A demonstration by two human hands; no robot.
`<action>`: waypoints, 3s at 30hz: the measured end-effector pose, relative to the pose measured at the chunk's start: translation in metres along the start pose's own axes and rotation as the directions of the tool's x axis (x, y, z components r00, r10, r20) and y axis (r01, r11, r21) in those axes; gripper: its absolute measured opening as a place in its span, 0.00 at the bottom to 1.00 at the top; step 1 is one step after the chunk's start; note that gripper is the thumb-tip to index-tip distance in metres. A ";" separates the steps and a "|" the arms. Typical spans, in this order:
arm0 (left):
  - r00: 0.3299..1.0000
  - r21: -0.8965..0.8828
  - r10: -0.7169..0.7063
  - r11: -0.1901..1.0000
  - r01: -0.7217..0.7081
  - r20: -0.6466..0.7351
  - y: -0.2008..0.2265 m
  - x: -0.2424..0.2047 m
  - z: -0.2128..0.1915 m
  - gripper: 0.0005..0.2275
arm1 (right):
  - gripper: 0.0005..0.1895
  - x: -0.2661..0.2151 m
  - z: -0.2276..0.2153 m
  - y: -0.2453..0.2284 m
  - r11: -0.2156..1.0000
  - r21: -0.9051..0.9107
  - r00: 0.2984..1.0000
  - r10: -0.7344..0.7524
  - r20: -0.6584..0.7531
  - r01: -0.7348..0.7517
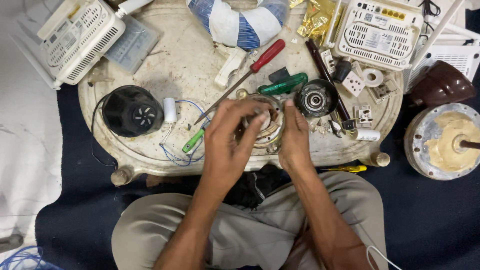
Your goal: The person sits on the floor and disassembles a small electric motor, removing the outer casing and rotor. They wipe the interior of the casing with a cloth, then reassemble the motor components and place them on the table.
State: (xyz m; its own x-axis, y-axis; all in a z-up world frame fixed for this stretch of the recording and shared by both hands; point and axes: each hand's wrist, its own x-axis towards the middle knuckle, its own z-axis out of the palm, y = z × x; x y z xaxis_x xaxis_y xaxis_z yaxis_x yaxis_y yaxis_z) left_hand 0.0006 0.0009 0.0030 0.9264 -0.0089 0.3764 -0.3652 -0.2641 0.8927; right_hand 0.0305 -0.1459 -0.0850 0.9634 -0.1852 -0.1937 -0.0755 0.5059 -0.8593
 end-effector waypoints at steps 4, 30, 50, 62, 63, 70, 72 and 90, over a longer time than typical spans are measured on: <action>0.999 -0.013 -0.028 1.000 0.028 0.017 0.006 0.007 -0.002 0.09 | 0.19 0.002 -0.005 -0.008 1.000 -0.013 0.999 0.004 -0.039 -0.004; 0.955 0.023 -0.259 0.964 0.265 -0.142 0.002 -0.002 0.012 0.06 | 0.25 -0.016 -0.003 -0.018 0.874 -0.396 0.955 -0.296 0.031 0.283; 0.979 -0.118 -0.201 0.974 0.195 -0.044 -0.006 -0.002 0.017 0.06 | 0.24 -0.021 -0.010 -0.019 0.894 -0.328 0.937 -0.344 -0.061 0.307; 0.974 -0.107 -0.223 0.968 0.227 0.049 -0.004 0.009 0.006 0.05 | 0.22 -0.022 -0.013 -0.018 0.863 -0.369 0.914 -0.399 -0.076 0.345; 0.978 -0.163 -0.200 0.965 0.207 0.060 -0.005 0.010 0.006 0.05 | 0.22 -0.022 -0.014 -0.018 0.845 -0.389 0.903 -0.424 -0.069 0.367; 0.999 0.273 0.020 0.962 -0.028 0.034 -0.002 -0.002 0.013 0.04 | 0.20 -0.023 -0.019 -0.016 0.773 -0.455 0.871 -0.491 0.011 0.441; 0.999 0.262 0.038 0.964 -0.042 0.020 -0.006 -0.002 0.013 0.04 | 0.20 -0.024 -0.018 -0.018 0.645 -0.594 0.820 -0.570 0.047 0.482; 0.897 -0.563 -0.418 0.781 0.271 -0.147 -0.013 0.002 0.001 0.03 | 0.19 -0.003 -0.025 -0.034 0.989 0.098 0.976 -0.093 -0.198 0.114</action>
State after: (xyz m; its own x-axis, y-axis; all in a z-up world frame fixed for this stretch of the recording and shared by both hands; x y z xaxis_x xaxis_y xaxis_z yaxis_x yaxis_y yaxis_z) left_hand 0.0073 0.0033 -0.0082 0.9697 0.2443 0.0009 -0.0851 0.3345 0.9386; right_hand 0.0241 -0.1834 -0.0674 0.8961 -0.3947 -0.2033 0.0602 0.5617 -0.8252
